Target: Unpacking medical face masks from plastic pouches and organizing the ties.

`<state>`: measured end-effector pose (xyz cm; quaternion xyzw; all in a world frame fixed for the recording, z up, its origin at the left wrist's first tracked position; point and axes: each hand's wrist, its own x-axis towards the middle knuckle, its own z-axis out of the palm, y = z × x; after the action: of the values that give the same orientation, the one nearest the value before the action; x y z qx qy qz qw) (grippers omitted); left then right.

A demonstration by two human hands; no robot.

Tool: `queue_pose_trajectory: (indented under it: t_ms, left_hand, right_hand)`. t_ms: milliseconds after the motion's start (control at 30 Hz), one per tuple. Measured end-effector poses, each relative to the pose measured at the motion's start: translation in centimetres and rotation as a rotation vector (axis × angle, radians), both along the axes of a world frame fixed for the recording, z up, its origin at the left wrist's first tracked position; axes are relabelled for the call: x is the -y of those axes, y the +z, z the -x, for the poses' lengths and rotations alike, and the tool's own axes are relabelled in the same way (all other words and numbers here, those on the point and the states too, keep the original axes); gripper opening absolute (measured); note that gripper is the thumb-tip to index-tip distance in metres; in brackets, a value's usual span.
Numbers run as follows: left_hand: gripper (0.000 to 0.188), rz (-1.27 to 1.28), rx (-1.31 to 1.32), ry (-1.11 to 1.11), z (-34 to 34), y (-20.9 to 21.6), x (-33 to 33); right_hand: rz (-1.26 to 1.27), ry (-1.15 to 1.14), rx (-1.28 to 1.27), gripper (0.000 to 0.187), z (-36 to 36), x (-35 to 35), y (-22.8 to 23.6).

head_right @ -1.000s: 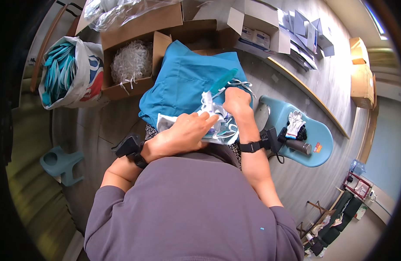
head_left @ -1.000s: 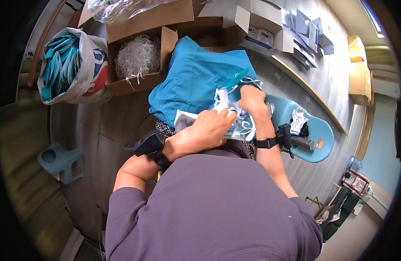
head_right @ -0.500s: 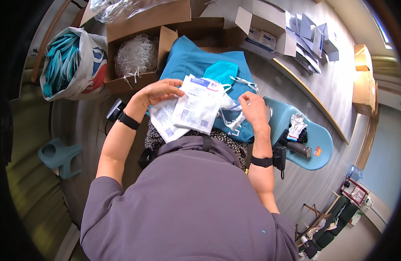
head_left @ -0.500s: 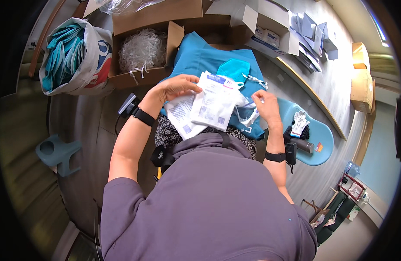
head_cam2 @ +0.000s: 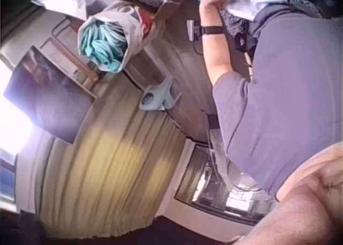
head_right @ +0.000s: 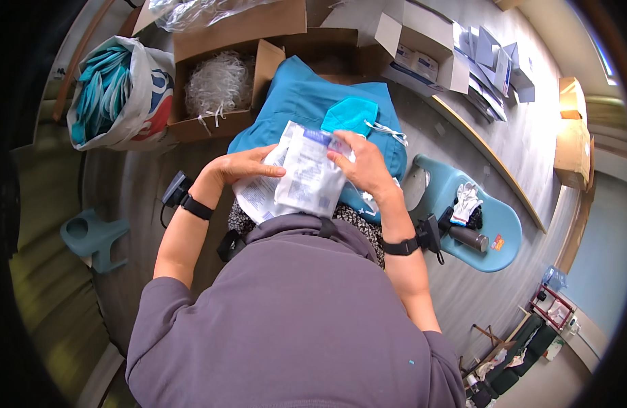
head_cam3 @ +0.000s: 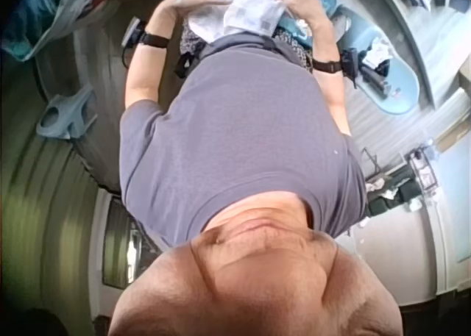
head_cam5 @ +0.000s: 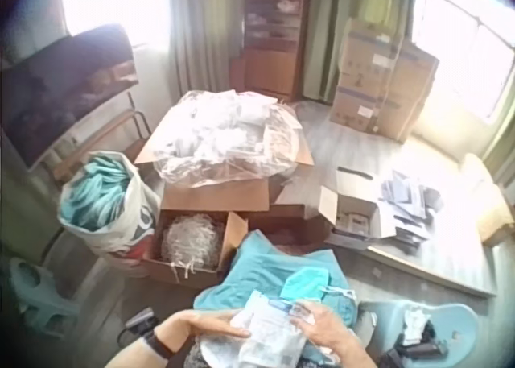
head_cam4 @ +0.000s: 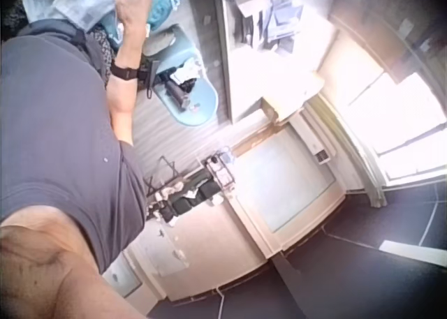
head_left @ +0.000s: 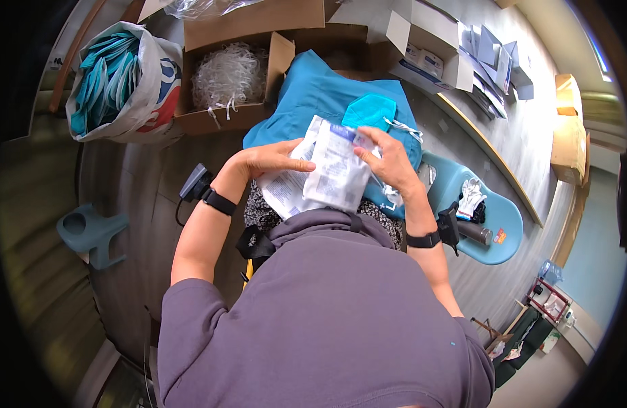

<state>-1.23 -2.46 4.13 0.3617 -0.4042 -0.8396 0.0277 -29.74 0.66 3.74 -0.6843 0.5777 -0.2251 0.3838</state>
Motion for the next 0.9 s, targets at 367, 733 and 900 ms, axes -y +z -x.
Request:
queue_pose_trajectory:
  t_ms: [367,733,900]
  left_hand:
    - [0.077,0.092,0.217,0.189,0.2,-1.8,-0.9]
    - [0.063,0.092,0.165,0.046,0.3,-1.0,-2.2]
    - [0.042,-0.075,0.205,0.286,-0.1,-1.8,-1.4]
  right_hand:
    - [0.238,-0.251,-0.177,0.022,-0.1,0.4,-3.1]
    - [0.333,-0.025,-0.368,0.01,-2.1,-3.3,-0.8]
    - [0.456,-0.047,0.015,0.036,-3.2,-2.9,3.7]
